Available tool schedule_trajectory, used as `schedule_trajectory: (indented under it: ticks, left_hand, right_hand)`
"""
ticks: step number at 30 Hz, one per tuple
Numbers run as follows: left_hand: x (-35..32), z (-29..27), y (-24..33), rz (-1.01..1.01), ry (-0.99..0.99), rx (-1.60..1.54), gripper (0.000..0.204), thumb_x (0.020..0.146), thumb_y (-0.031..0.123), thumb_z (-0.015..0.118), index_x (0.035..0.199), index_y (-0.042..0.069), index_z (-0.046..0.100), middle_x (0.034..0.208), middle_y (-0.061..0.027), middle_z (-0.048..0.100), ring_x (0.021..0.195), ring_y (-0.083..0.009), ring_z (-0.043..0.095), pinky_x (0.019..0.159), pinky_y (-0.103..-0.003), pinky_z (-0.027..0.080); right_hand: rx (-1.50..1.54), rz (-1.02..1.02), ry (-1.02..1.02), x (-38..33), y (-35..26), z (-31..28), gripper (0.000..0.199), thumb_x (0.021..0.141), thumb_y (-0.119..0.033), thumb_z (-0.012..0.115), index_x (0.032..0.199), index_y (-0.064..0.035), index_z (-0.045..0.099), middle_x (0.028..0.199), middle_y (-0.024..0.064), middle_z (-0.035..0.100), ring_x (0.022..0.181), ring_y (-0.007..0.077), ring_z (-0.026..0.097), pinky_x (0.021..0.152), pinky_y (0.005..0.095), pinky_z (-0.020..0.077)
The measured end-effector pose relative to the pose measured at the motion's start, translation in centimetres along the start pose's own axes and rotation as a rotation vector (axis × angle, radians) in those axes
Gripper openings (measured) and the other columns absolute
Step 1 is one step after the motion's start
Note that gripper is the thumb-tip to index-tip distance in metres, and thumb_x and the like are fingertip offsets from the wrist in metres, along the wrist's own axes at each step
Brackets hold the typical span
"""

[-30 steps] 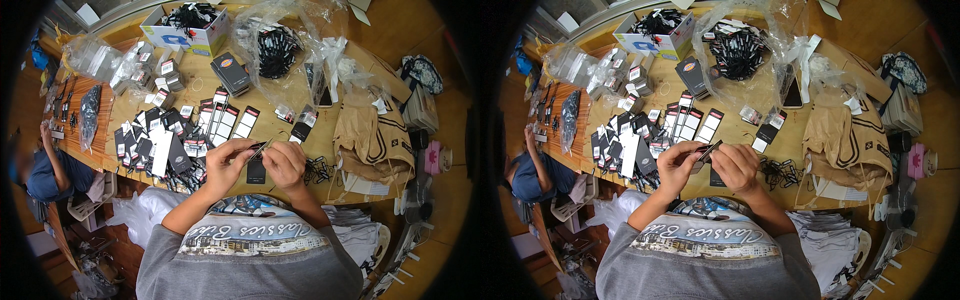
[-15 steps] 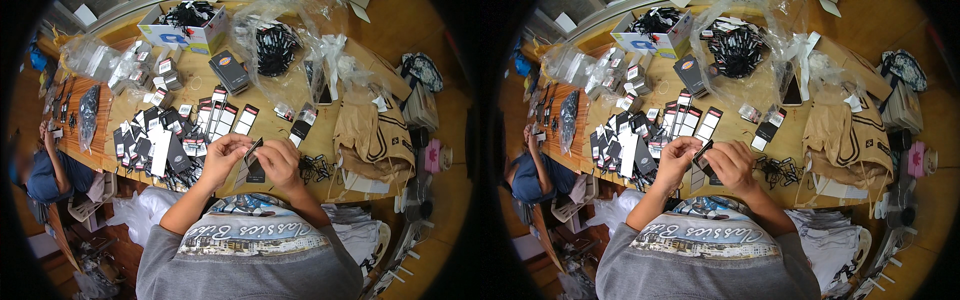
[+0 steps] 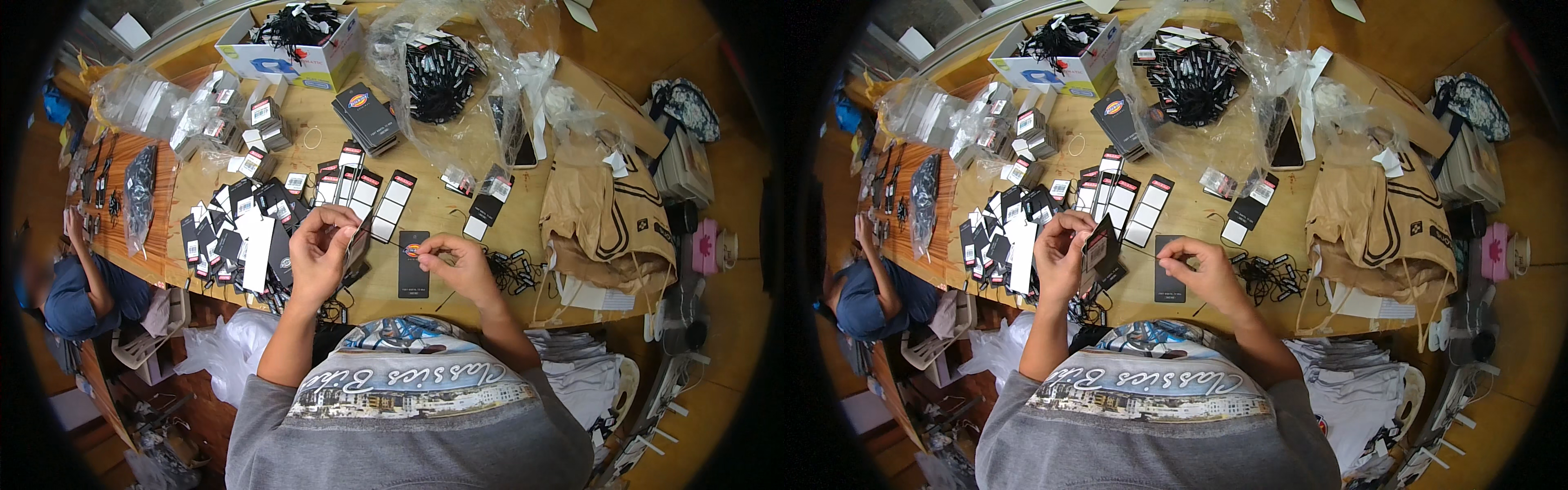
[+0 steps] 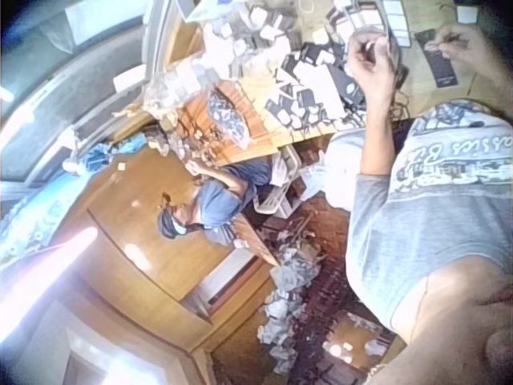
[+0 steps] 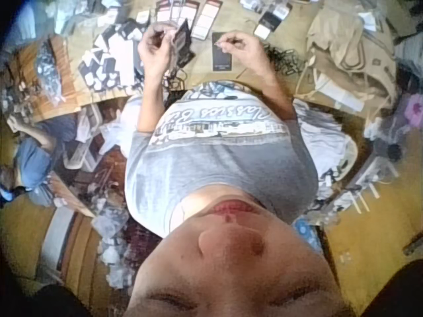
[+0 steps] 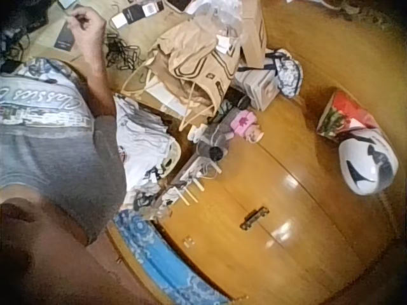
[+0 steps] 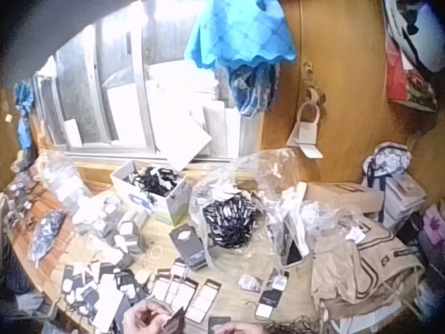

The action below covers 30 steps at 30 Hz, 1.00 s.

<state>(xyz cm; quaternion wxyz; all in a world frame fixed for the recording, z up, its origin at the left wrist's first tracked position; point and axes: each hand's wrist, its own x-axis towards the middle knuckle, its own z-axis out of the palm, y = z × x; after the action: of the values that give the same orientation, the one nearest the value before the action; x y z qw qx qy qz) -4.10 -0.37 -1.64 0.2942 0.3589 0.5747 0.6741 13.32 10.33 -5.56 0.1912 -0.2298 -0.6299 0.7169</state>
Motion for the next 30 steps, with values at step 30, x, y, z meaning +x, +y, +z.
schedule_trajectory:
  ticks: [30]
  left_hand:
    - [0.3, -0.3, 0.0, -0.286, 0.019, -0.718, 0.010, 0.084, 0.013, 0.048, 0.081, 0.004, 0.045, 0.074, -0.0072, 0.054, 0.066, -0.0156, 0.055, 0.063, -0.028, 0.045]
  right_hand:
    - [-0.191, -0.059, -0.074, -0.1, -3.5, 0.1, 0.018, 0.080, 0.004, 0.042, 0.093, 0.0011, 0.054, 0.073, 0.0077, 0.053, 0.056, 0.0096, 0.048, 0.053, 0.0214, 0.0402]
